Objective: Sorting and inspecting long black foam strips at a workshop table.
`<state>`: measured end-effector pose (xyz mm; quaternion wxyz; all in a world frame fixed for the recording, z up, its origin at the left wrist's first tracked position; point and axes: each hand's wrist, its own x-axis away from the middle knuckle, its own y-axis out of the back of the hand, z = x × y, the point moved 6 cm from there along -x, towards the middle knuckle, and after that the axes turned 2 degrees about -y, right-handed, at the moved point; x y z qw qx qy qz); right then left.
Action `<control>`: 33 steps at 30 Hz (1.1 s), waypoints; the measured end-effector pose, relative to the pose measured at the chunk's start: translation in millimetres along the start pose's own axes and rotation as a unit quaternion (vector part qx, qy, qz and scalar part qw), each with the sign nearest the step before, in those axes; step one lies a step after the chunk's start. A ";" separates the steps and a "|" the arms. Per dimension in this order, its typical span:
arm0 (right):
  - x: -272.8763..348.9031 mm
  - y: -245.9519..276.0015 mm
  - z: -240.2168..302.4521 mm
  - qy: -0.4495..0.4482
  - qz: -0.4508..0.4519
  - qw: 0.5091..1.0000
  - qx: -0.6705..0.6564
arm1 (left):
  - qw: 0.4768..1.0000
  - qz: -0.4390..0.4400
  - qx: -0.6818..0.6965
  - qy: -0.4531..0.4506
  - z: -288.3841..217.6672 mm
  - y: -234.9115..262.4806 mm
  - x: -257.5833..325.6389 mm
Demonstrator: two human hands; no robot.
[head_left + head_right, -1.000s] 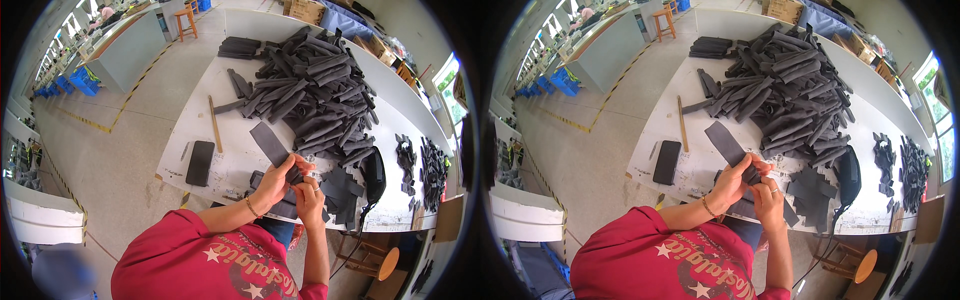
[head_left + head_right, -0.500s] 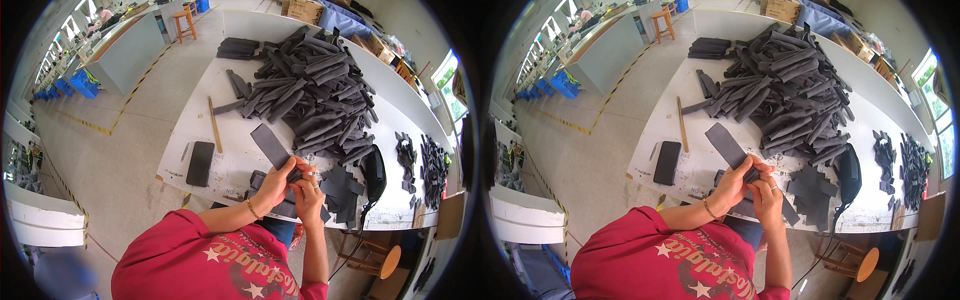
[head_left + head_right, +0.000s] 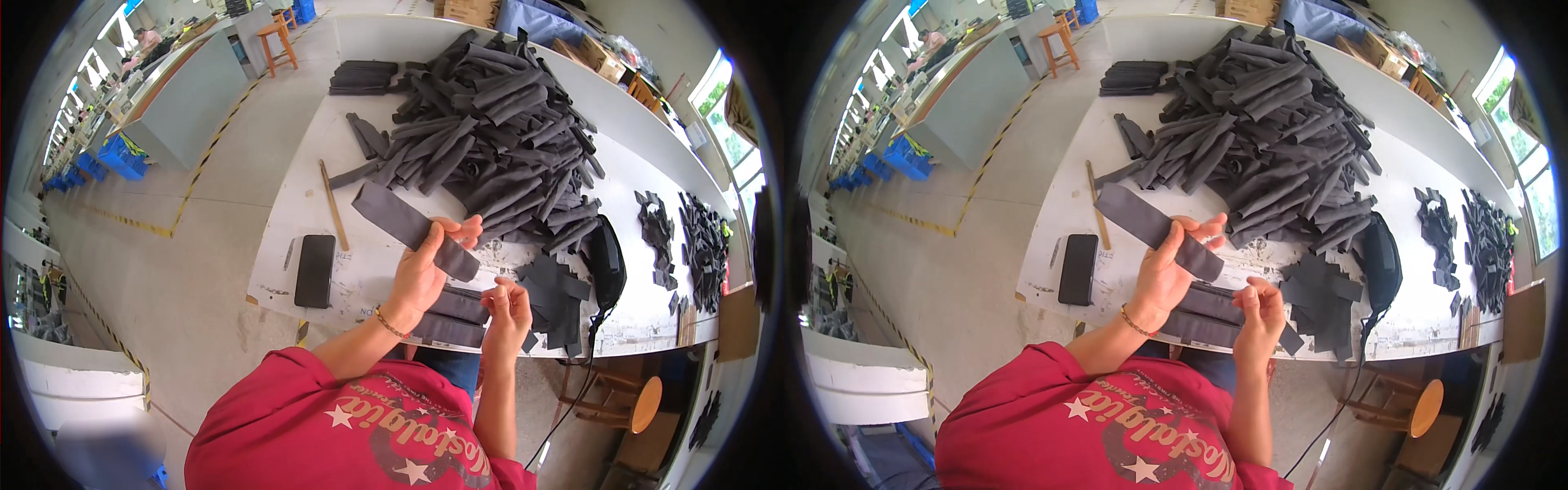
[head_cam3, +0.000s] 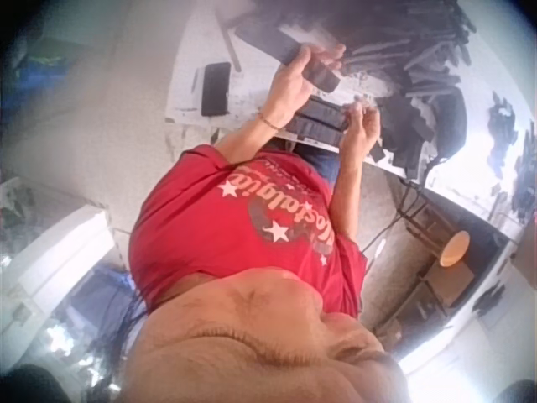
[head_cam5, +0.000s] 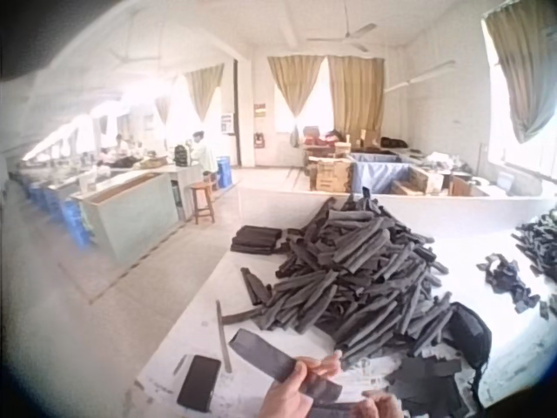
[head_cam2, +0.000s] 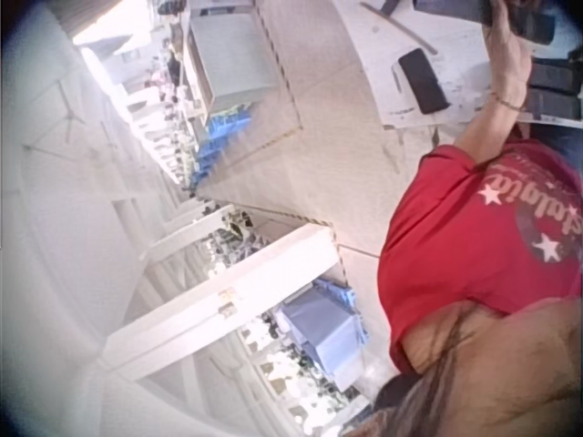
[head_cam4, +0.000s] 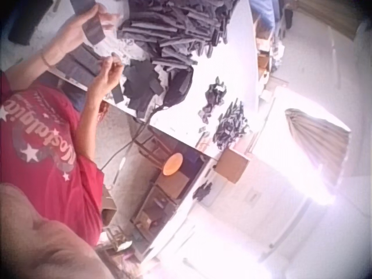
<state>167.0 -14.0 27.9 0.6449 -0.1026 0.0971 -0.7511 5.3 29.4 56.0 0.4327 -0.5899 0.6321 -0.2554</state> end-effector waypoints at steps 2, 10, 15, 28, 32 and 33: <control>-1.9 -14.5 10.0 -0.072 0.015 0.993 -0.090 | 1.000 0.006 -0.015 0.017 0.0 -3.7 1.5; -7.6 -25.3 10.3 0.010 0.044 0.996 -0.071 | 0.996 0.054 0.004 0.075 20.4 -6.2 7.7; -5.2 -28.6 1.3 -0.063 0.060 0.995 -0.040 | 0.995 0.031 0.009 0.090 20.2 -1.5 9.0; 2.3 -11.6 19.3 0.156 -0.014 0.939 0.306 | 0.978 -0.177 -0.063 0.086 -20.4 50.8 23.6; 9.0 10.1 13.1 0.115 -0.022 0.929 0.351 | 0.952 -0.208 -0.204 0.091 -29.4 61.4 51.8; 10.6 20.8 13.1 0.103 -0.016 0.925 0.366 | 0.951 -0.212 -0.203 0.096 -31.0 63.7 60.8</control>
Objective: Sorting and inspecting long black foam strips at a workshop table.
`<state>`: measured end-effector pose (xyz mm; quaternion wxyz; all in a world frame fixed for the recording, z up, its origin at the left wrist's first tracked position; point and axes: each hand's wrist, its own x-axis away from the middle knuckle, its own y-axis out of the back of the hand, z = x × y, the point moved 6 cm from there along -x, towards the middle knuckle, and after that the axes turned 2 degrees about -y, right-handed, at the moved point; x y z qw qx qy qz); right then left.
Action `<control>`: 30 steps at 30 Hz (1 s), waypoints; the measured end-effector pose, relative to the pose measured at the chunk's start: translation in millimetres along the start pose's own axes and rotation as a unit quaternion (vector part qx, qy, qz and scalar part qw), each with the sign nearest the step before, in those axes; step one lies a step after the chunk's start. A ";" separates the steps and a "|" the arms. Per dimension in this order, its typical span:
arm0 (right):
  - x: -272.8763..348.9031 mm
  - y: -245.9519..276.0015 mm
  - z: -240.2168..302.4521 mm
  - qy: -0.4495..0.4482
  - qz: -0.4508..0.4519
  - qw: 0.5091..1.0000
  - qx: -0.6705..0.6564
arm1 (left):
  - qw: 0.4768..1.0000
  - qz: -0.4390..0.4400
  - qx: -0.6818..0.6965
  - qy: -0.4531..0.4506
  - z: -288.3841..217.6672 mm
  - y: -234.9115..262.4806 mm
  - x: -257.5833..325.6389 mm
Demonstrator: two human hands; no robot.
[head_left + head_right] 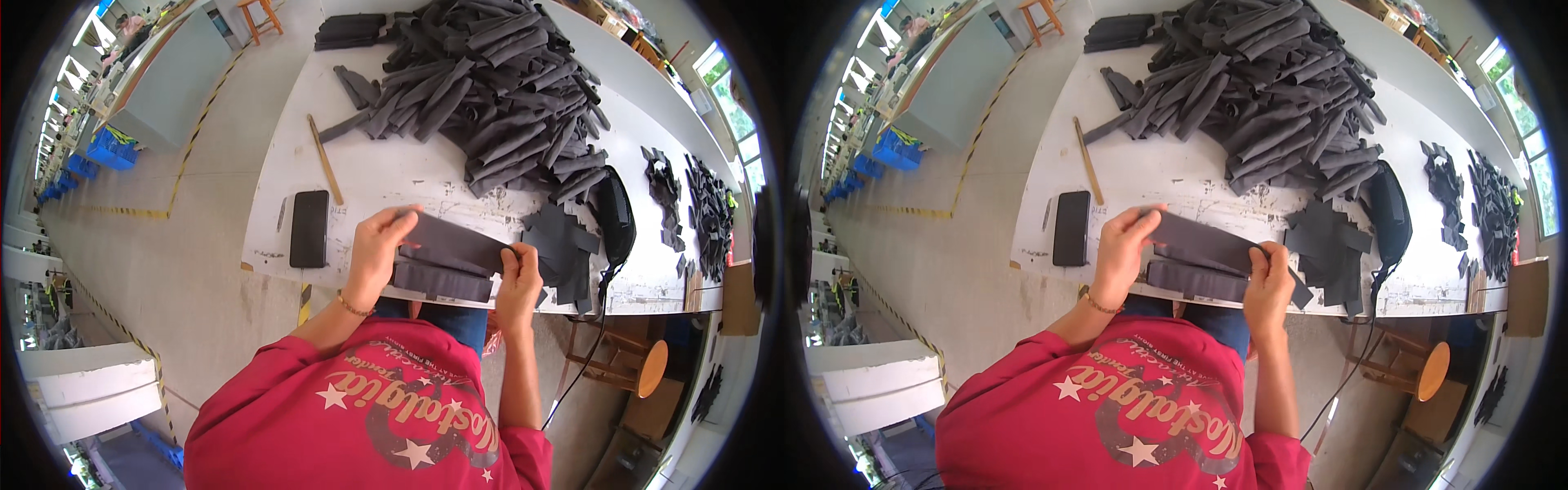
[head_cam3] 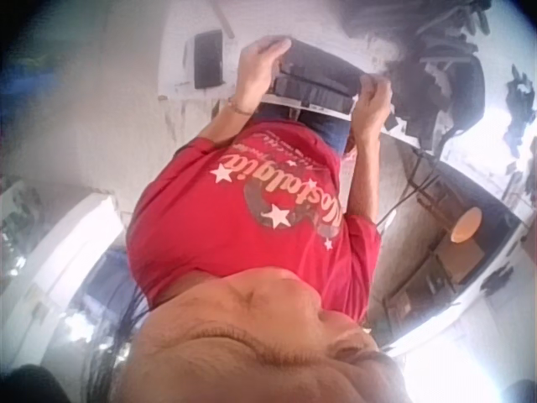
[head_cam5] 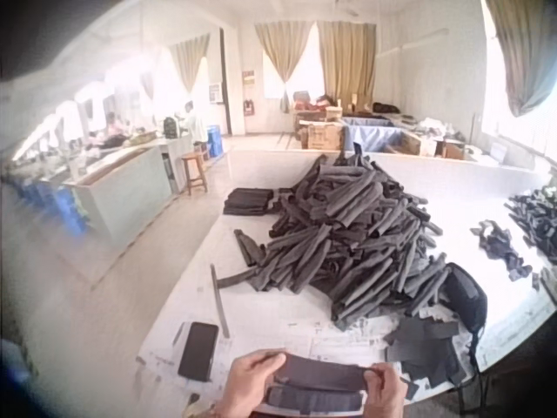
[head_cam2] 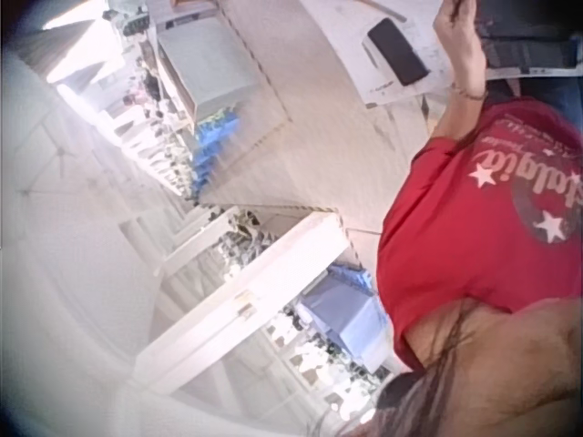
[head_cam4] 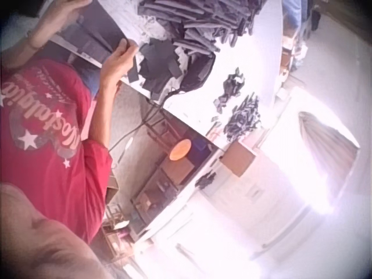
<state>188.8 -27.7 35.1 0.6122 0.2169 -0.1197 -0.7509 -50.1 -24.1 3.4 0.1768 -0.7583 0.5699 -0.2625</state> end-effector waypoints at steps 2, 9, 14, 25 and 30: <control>9.1 9.4 -16.4 -0.004 0.032 0.999 0.037 | 0.968 0.010 -0.251 -0.001 2.1 11.1 23.1; 47.6 -3.5 -56.9 0.019 0.114 0.980 0.161 | 0.820 0.014 -0.498 -0.282 18.4 24.4 50.8; 47.1 -15.5 -70.5 0.073 0.089 0.977 0.179 | 0.767 0.020 -0.551 -0.329 19.2 26.4 51.4; 19.8 23.6 -103.9 0.113 0.084 0.887 0.440 | 0.856 -0.004 -0.394 -0.334 -17.8 -9.5 -125.9; 24.1 3.0 -126.3 0.218 0.158 0.810 0.521 | 0.792 0.007 -0.499 -0.351 8.7 -32.0 -220.6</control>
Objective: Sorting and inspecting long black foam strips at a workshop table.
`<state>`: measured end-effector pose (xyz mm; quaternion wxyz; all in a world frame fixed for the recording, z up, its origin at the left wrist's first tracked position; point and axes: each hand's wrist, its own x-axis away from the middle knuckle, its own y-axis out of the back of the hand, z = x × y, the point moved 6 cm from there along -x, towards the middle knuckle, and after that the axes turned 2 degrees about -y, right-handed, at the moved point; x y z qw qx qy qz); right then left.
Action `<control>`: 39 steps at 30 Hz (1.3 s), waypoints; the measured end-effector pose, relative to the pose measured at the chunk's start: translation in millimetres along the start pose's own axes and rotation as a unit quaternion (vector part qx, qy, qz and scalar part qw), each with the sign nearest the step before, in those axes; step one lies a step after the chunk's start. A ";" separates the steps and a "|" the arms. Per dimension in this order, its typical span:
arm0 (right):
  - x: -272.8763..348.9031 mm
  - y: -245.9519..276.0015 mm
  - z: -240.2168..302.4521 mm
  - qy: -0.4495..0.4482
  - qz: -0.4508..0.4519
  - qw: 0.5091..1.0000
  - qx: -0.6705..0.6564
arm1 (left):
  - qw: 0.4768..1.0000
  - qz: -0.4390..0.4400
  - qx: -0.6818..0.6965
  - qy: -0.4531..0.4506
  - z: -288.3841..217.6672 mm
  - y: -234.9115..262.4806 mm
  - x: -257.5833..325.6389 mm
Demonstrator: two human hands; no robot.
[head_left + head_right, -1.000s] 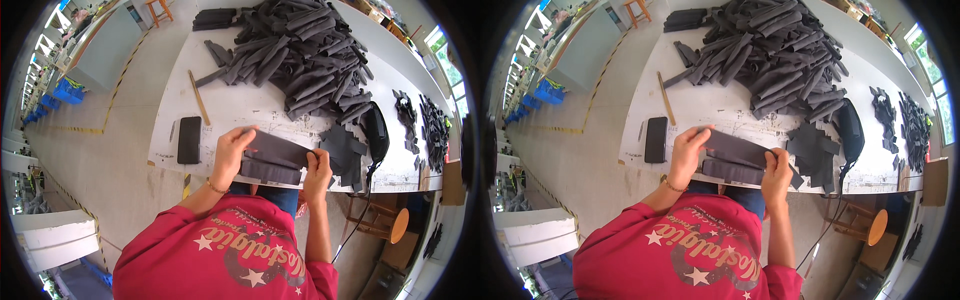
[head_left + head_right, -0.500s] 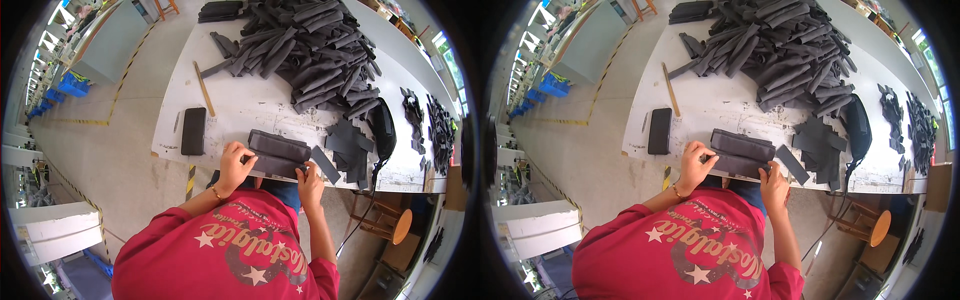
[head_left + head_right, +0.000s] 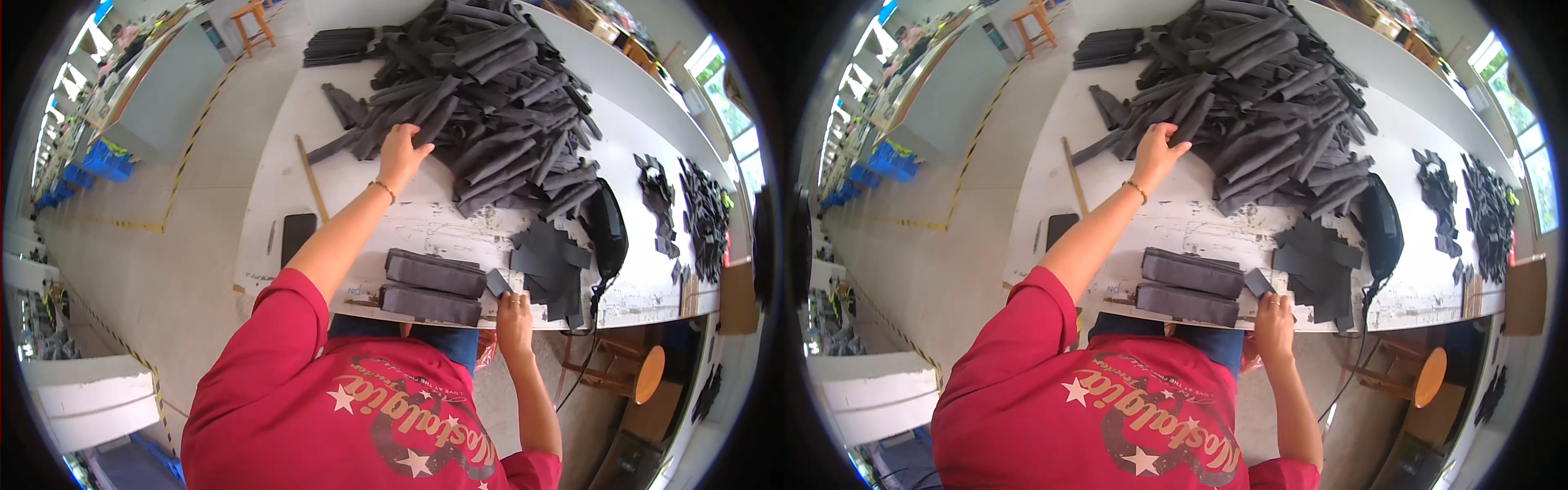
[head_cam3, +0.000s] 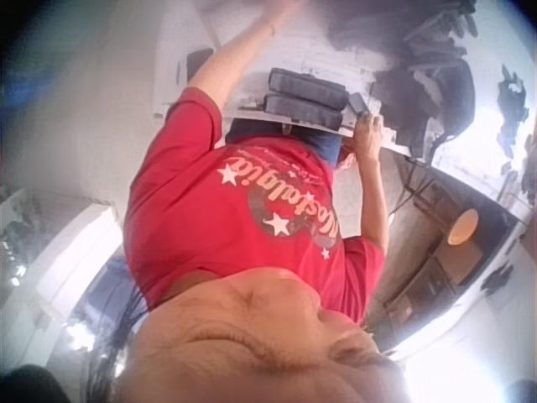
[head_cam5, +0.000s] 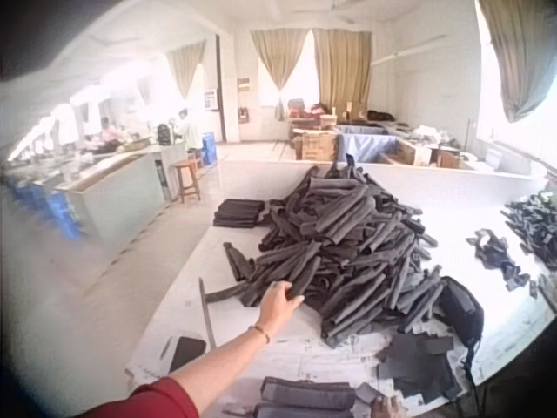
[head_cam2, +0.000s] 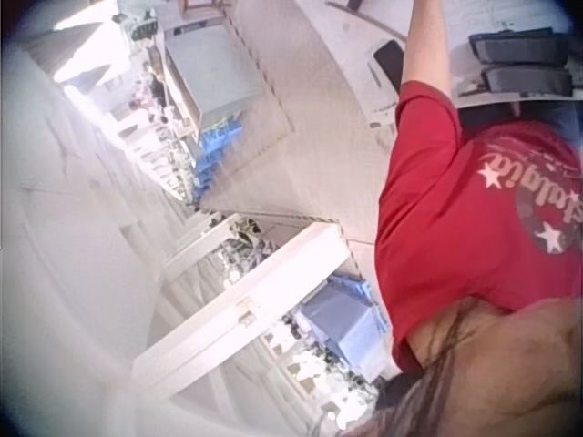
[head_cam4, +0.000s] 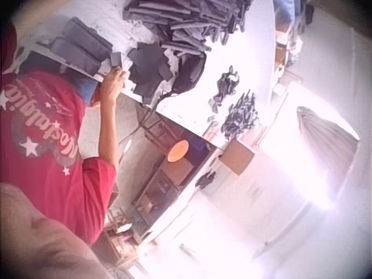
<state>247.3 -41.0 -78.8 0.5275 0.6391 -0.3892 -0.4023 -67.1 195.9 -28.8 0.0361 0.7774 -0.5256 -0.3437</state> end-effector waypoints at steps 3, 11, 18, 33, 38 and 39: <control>-11.0 11.2 -3.4 0.005 -0.013 0.999 -0.042 | 0.983 -0.015 -0.183 -0.024 14.5 -13.6 -5.8; -21.2 60.1 -61.2 -0.206 -0.118 0.915 -0.327 | 0.900 0.099 0.362 0.220 -13.8 -19.5 38.3; -54.5 87.5 -28.2 -0.199 -0.131 0.788 -0.568 | 0.799 0.088 0.498 0.327 -61.4 -2.2 85.2; -64.9 138.7 37.1 -0.009 -0.209 0.916 -0.343 | 0.703 0.115 0.583 0.391 -81.8 4.1 107.1; -69.6 147.3 41.0 -0.018 -0.245 0.924 -0.294 | 0.705 0.132 0.578 0.389 -91.5 3.6 111.0; -70.4 148.3 41.1 -0.019 -0.252 0.926 -0.281 | 0.707 0.137 0.576 0.388 -94.4 4.3 111.1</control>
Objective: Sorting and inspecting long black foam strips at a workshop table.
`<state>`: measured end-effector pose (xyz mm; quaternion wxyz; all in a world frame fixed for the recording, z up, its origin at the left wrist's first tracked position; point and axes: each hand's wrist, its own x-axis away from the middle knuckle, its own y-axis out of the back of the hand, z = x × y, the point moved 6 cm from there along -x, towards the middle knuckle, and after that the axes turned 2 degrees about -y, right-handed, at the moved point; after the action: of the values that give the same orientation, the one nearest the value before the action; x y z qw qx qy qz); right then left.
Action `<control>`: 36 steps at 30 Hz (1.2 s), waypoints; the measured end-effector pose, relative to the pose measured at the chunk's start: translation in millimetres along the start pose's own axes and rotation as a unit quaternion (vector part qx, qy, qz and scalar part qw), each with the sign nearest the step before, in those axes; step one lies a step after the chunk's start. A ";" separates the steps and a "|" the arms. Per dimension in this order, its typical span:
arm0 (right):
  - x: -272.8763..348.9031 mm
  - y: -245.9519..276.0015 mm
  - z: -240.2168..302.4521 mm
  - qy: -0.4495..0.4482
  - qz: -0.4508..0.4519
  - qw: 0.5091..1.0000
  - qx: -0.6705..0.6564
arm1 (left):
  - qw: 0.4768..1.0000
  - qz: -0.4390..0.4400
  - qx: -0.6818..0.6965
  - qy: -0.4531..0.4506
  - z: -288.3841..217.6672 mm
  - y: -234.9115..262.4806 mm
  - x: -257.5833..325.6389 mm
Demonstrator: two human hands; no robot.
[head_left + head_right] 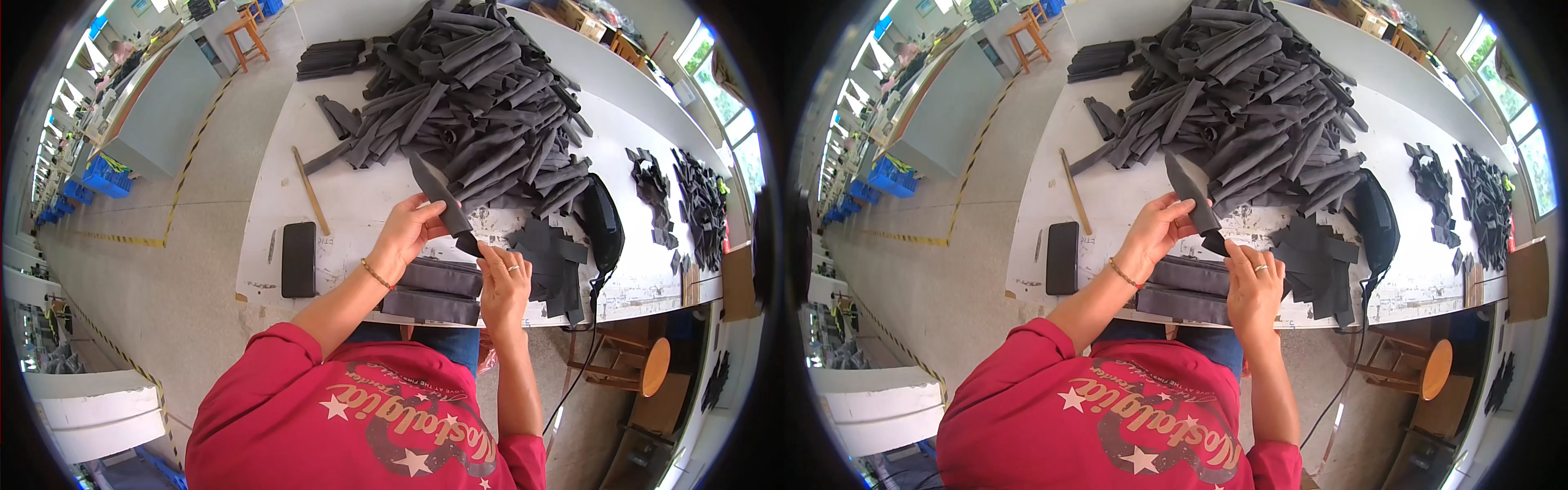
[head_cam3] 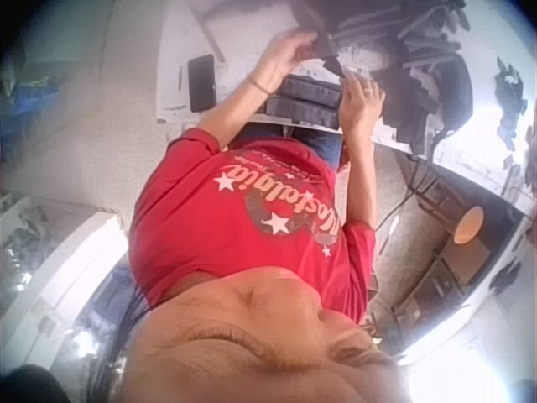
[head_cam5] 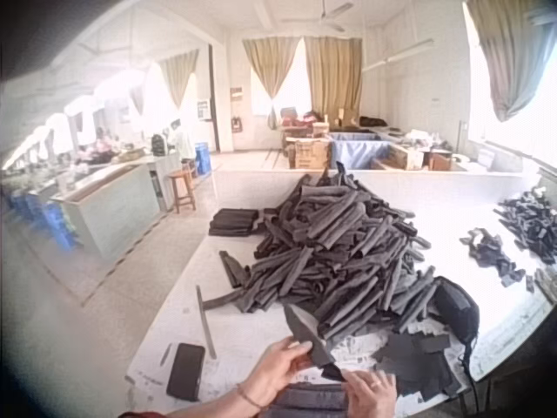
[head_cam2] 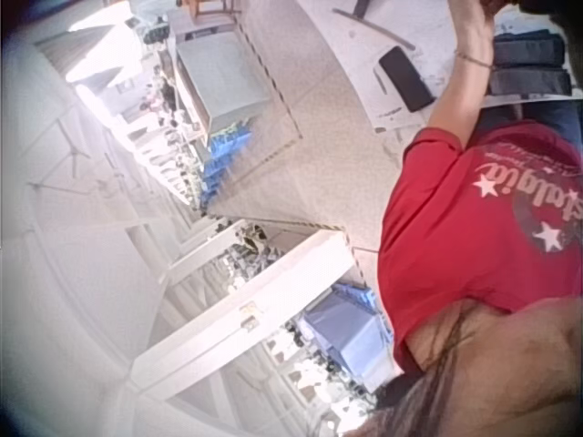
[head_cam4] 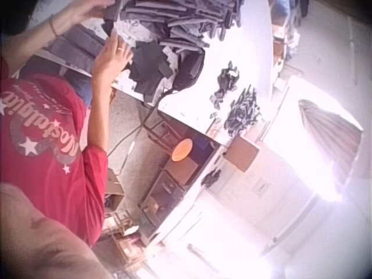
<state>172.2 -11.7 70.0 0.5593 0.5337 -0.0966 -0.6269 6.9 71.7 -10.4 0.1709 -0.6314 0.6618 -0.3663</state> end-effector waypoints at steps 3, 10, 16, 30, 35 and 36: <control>-1.5 1.8 -1.6 0.005 -0.006 1.000 0.024 | 1.000 0.006 -0.002 0.002 0.3 -3.2 3.9; -5.1 4.1 2.6 0.024 -0.009 0.997 0.073 | 1.000 0.008 0.006 -0.010 -2.1 -14.1 16.6; -3.5 3.3 10.4 0.026 -0.044 0.997 0.065 | 0.991 -0.009 -0.043 -0.127 -13.3 -31.7 42.6; -0.9 -26.6 26.4 -0.009 -0.099 0.995 -0.021 | 0.989 0.103 0.070 -0.080 14.8 -53.7 38.9; -3.7 -24.6 21.2 -0.002 -0.059 0.992 -0.111 | 0.987 0.114 0.025 -0.108 5.6 -43.1 31.0; -7.4 -23.4 23.2 0.012 -0.062 0.992 -0.109 | 0.986 0.119 0.017 -0.114 10.0 -48.0 34.4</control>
<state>138.7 -8.5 66.9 0.5751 0.4819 0.0124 -0.6610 42.9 39.1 24.6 0.2983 -0.5824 0.7023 -0.2805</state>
